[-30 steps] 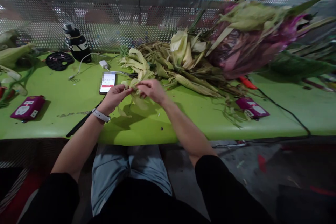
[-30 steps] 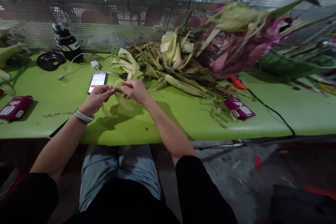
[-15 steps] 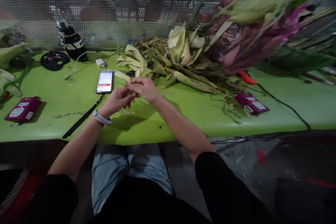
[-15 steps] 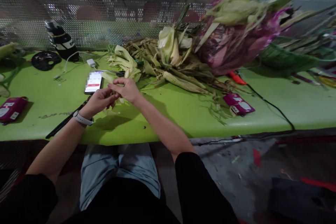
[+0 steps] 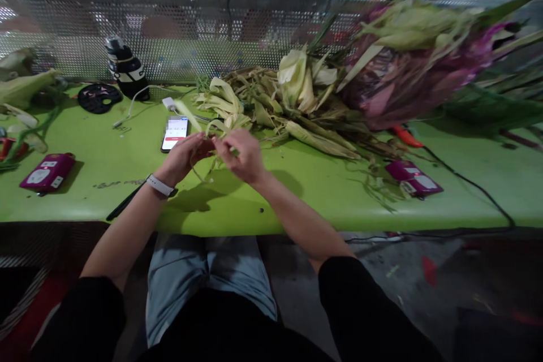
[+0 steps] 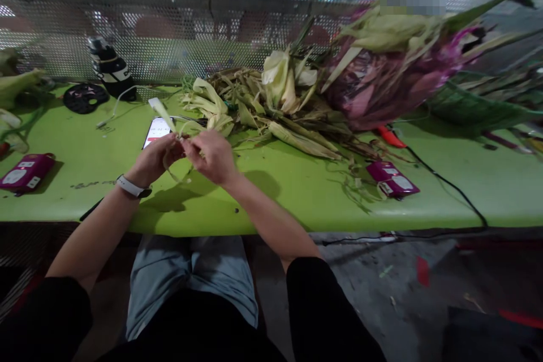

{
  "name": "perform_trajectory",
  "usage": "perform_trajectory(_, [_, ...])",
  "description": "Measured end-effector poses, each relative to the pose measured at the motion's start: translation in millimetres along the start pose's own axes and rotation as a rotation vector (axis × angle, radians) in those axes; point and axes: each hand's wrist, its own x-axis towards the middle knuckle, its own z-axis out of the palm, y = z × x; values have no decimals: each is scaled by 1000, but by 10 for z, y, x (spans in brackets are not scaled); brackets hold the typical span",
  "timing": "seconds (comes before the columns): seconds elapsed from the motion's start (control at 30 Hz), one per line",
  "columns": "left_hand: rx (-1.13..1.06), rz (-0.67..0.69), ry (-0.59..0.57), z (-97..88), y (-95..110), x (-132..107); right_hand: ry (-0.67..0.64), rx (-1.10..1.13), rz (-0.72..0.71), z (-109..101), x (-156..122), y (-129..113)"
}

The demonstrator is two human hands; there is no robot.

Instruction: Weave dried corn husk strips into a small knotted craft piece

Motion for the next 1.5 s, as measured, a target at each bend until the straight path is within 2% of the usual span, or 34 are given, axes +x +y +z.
perform_trajectory(0.1, [-73, 86, 60, 6, 18, -9, -256, 14, 54, 187, -77, 31])
perform_trajectory(0.17, [-79, 94, 64, 23, 14, -23, -340, 159, 143, 303, -96, 33])
perform_trajectory(0.27, [-73, 66, 60, 39, -7, -33, -362, 353, 239, 403, -87, 31])
perform_trajectory(0.47, [-100, 41, 41, 34, -65, -3, -269, 322, 200, 464, -69, 83])
perform_trajectory(0.57, [-127, 61, 49, 37, -73, 12, -292, 343, 196, 443, -79, 81])
perform_trajectory(0.73, [-108, 89, 74, 26, -77, 29, -474, 507, 237, 280, -63, 15])
perform_trajectory(0.83, [-105, 120, 75, 13, -100, 46, -530, 583, 255, 183, -31, -4])
perform_trajectory(1.03, [-153, 154, 43, -36, -139, 65, -628, 545, 242, 129, -21, -9])
perform_trajectory(1.1, [-126, 120, 33, -50, -105, 45, -599, 454, 219, 111, -41, -22])
perform_trajectory(1.17, [-74, 69, 11, -53, -50, 14, -468, 372, 195, 69, -56, -34])
perform_trajectory(1.3, [38, 5, 28, -43, 35, -28, 84, 128, 37, -67, -13, -8])
perform_trajectory(1.33, [59, -6, 40, -43, 41, -30, 163, 38, -36, -98, 14, 13])
perform_trajectory(1.4, [78, -30, 48, -49, 37, -29, 161, -133, -194, -138, 71, 72])
perform_trajectory(1.5, [82, -61, -8, -60, 20, -28, 3, -314, -366, -137, 140, 177])
